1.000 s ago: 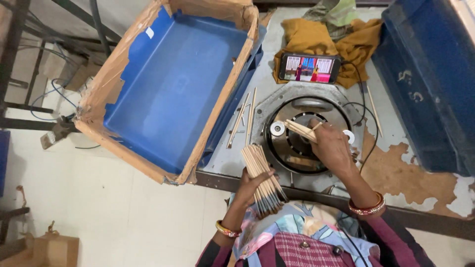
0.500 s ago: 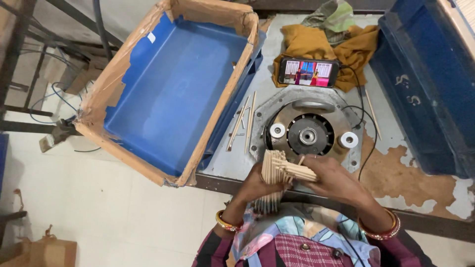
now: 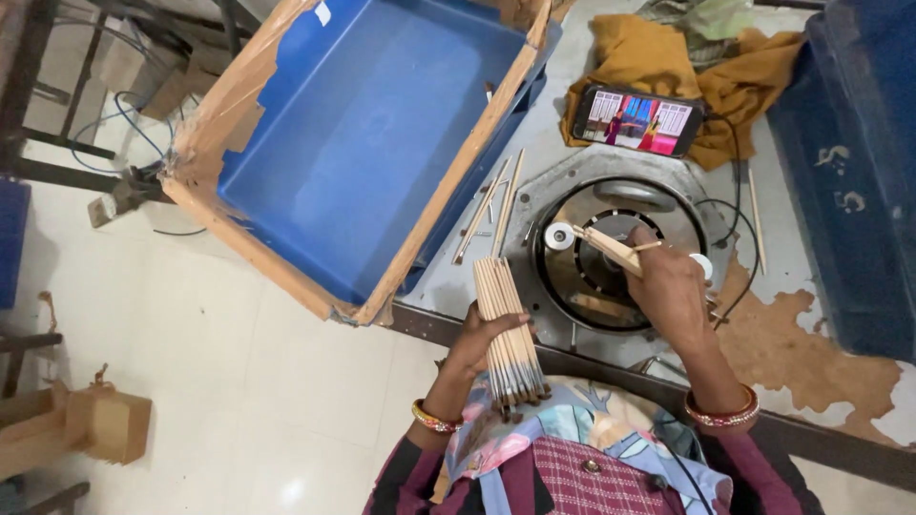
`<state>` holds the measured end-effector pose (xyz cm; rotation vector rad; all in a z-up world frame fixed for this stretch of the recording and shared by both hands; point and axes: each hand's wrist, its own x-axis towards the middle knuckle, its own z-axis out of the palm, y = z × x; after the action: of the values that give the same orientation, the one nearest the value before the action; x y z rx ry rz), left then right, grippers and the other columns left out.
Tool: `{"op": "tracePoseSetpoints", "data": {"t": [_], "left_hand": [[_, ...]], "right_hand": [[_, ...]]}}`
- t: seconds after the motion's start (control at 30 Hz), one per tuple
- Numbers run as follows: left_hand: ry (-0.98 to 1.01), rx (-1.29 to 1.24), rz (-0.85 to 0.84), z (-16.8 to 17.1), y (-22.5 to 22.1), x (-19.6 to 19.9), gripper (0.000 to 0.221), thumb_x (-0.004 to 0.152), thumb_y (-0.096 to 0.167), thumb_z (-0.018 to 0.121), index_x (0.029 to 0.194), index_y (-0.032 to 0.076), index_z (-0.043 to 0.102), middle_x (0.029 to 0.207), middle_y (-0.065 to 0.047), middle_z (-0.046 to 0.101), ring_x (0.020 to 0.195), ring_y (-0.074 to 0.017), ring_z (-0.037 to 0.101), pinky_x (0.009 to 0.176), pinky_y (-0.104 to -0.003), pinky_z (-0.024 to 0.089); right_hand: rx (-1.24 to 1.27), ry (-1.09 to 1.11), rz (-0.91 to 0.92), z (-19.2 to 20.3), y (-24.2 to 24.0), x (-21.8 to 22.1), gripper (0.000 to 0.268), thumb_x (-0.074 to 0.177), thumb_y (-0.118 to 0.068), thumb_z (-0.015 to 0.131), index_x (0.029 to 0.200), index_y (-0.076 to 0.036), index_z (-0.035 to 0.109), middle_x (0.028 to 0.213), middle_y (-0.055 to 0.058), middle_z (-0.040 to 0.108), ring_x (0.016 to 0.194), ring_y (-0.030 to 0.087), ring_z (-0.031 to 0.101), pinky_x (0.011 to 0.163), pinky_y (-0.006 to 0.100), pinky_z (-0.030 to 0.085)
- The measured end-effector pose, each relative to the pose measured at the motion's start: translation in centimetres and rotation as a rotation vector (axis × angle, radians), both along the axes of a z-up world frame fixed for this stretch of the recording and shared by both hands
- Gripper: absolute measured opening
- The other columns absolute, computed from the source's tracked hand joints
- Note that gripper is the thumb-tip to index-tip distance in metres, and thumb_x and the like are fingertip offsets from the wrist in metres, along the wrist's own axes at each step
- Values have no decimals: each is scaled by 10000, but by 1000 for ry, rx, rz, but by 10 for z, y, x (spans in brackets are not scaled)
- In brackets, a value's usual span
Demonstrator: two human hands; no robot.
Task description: Manually placing thin sticks into a circular assembly jig to bundle or process them.
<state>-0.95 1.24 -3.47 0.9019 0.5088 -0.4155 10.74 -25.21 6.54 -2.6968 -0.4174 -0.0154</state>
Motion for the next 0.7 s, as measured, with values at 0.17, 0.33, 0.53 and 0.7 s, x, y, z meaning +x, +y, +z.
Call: {"op": "tracePoseSetpoints", "data": {"t": [0.17,0.33,0.53,0.7], "left_hand": [[-87,46,-60,30,-7,-2,404,791,4,810,1137,-50,607,981,-180,719,859,-282,770,726,-387,667],[-379,334,-222,64,-23,7,307,816,-24,843,1063,-57,663,962,-173,738,854,-230,757,753,-340,639],[-407,253,-353,39,-12,23,216,917,109,809,1059,-29,722,988,-159,777,874,-199,761,763,-319,649],[118,-148,90,26,-12,20,358,889,182,761,1153,-7,611,927,-167,725,719,-277,734,592,-395,650]], "right_hand": [[171,-27,-23,-1,-3,-17,174,907,-85,700,1069,-66,641,876,209,680,824,400,683,707,485,522],[519,2,178,63,24,-47,307,792,-150,753,1058,-28,660,897,190,721,760,344,722,641,421,551],[527,134,123,68,-16,-36,262,776,-164,775,998,-56,685,877,149,739,704,308,744,575,402,574],[-65,242,-28,29,-10,9,349,899,-19,647,1240,-83,607,798,205,686,771,380,696,691,489,537]]}}
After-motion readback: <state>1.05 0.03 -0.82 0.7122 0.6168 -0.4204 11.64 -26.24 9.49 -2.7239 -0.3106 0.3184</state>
